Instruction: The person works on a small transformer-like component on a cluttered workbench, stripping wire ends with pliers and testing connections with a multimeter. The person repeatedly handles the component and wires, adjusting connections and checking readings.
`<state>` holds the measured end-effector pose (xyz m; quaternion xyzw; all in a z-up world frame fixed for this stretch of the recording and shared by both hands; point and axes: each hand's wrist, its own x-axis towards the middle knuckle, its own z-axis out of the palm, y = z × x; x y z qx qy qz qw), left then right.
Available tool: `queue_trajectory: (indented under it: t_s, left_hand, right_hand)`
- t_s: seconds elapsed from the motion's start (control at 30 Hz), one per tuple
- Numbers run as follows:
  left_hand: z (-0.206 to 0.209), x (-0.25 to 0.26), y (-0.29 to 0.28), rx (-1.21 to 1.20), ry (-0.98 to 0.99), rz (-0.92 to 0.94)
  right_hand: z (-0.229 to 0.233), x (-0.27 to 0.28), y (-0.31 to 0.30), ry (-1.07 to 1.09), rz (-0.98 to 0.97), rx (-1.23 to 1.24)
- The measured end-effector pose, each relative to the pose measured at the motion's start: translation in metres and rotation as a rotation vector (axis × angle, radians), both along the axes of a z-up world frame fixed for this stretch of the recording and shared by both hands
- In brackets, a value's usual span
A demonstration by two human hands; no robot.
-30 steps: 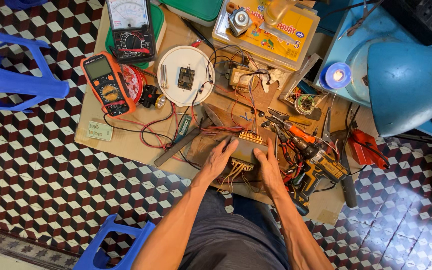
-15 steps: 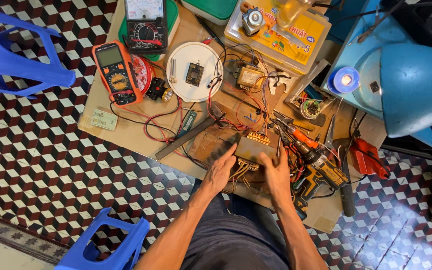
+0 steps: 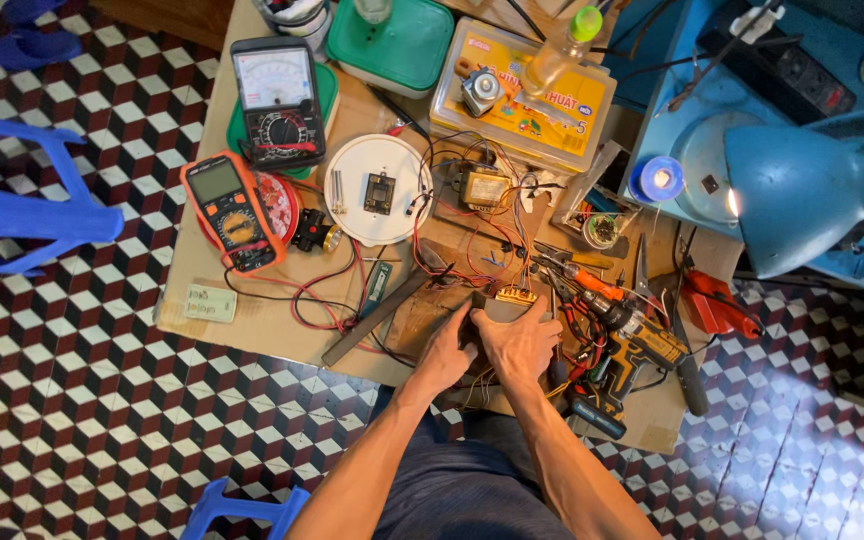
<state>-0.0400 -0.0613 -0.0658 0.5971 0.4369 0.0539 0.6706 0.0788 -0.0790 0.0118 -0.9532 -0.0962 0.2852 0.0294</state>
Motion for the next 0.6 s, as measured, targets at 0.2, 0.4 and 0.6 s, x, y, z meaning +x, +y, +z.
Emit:
queue_trajectory:
  t_s: [0.2,0.4,0.6]
  left_hand:
    - [0.004,0.010,0.026,0.389,0.007,-0.250]
    - [-0.006,0.010,0.027,0.500,0.017,-0.270]
    - [0.030,0.009,0.034,0.513,0.115,-0.353]
  right_hand:
    - [0.004,0.001,-0.005,-0.005,0.052,0.019]
    - [0.004,0.006,-0.014,-0.001,0.144,0.065]
    - [0.004,0.035,-0.037,0.231,0.111,0.243]
